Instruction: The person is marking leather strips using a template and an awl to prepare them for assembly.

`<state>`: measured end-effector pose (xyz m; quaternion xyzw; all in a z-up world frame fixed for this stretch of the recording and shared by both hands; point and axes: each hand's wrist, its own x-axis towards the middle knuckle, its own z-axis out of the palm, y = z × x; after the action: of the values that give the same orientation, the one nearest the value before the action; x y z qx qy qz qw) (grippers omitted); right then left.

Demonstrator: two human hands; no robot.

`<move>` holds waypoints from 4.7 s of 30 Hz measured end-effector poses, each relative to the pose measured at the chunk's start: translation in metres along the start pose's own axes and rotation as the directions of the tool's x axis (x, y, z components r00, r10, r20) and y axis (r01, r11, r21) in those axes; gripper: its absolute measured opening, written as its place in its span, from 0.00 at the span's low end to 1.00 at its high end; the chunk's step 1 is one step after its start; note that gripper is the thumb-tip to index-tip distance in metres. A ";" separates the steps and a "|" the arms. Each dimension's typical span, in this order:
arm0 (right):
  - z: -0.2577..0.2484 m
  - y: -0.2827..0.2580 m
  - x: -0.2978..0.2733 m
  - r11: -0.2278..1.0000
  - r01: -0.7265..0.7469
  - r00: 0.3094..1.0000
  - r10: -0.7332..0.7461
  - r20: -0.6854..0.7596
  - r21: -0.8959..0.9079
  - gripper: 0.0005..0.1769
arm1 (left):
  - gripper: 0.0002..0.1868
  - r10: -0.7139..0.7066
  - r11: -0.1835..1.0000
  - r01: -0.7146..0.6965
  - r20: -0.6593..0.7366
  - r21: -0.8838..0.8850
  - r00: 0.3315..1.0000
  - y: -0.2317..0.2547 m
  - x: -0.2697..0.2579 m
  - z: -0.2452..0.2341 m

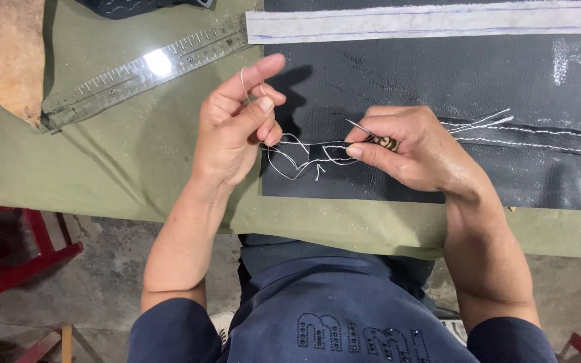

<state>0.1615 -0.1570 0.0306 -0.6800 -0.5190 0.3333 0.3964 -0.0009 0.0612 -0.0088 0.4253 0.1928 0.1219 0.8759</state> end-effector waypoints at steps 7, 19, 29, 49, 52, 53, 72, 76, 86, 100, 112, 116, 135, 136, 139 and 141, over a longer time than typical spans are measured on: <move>0.004 0.004 -0.004 0.997 -0.025 0.989 0.014 -0.149 -0.069 0.05 | 0.17 0.198 0.652 -0.199 0.090 0.732 0.976 0.053 -0.011 -0.016; 0.013 -0.011 -0.008 0.994 0.000 0.941 -0.038 -0.338 -0.110 0.03 | 0.39 0.296 0.790 -0.080 -0.264 0.608 0.918 -0.048 -0.047 0.090; 0.009 -0.009 -0.011 0.993 -0.113 0.952 0.112 -0.285 0.012 0.03 | 0.38 -0.013 0.838 0.002 0.016 0.546 1.000 -0.002 -0.031 0.055; 0.025 0.000 -0.009 0.884 0.187 0.883 -0.342 -0.320 -0.429 0.02 | 0.41 0.183 0.275 -0.289 0.245 0.917 0.952 -0.001 -0.011 0.061; 0.020 -0.002 -0.011 0.903 0.145 0.907 -0.285 -0.310 -0.405 0.02 | 0.39 0.158 0.204 -0.212 0.182 0.956 0.970 0.011 -0.012 0.049; 0.017 -0.003 -0.011 0.918 0.124 0.920 -0.249 -0.302 -0.377 0.02 | 0.33 0.211 0.169 -0.221 0.184 0.960 0.960 0.017 -0.013 0.040; 0.016 -0.019 -0.008 0.998 -0.005 0.965 -0.012 -0.262 -0.062 0.03 | 0.22 0.237 0.694 -0.233 0.089 0.682 0.967 0.000 -0.038 0.056; 0.016 -0.025 -0.008 0.982 -0.159 0.950 0.181 -0.253 0.102 0.05 | 0.14 0.182 0.835 -0.191 0.069 0.516 0.981 -0.002 -0.032 0.045; 0.015 -0.020 -0.008 0.980 -0.176 0.959 0.192 -0.207 0.091 0.04 | 0.20 0.190 0.811 -0.190 0.060 0.553 0.980 0.000 -0.031 0.050; 0.021 -0.015 -0.007 0.999 -0.023 0.967 0.031 -0.254 0.034 0.02 | 0.18 0.126 0.906 -0.078 -0.088 0.417 0.988 -0.011 -0.032 0.056; 0.031 -0.007 -0.009 0.988 0.037 0.902 -0.098 -0.420 -0.149 0.03 | 0.15 0.081 0.990 -0.097 -0.148 -0.105 0.986 -0.042 -0.024 0.047; 0.027 -0.012 -0.008 1.000 0.013 0.933 -0.021 -0.358 -0.024 0.02 | 0.14 0.090 0.996 -0.090 -0.073 0.001 0.993 -0.034 -0.023 0.046; 0.027 -0.018 -0.010 0.998 -0.033 0.925 0.049 -0.377 0.050 0.03 | 0.08 0.716 0.371 -0.365 -0.012 0.854 0.698 -0.039 -0.041 0.080; 0.027 -0.018 -0.010 0.998 -0.033 0.924 0.050 -0.378 0.051 0.03 | 0.08 0.715 0.370 -0.365 -0.011 0.854 0.699 -0.038 -0.041 0.080; 0.027 -0.016 -0.010 0.999 0.012 0.931 0.000 -0.365 0.031 0.01 | 0.07 0.708 0.320 -0.382 0.048 0.867 0.704 -0.035 -0.041 0.079; 0.028 -0.015 -0.009 0.999 0.040 0.929 -0.033 -0.368 0.012 0.03 | 0.09 0.635 0.352 -0.366 0.067 0.861 0.769 -0.033 -0.042 0.079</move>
<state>0.1291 -0.1582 0.0310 -0.7169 -0.4448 0.1976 0.4992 -0.0020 -0.0293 0.0195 0.8055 0.2064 0.3371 0.4415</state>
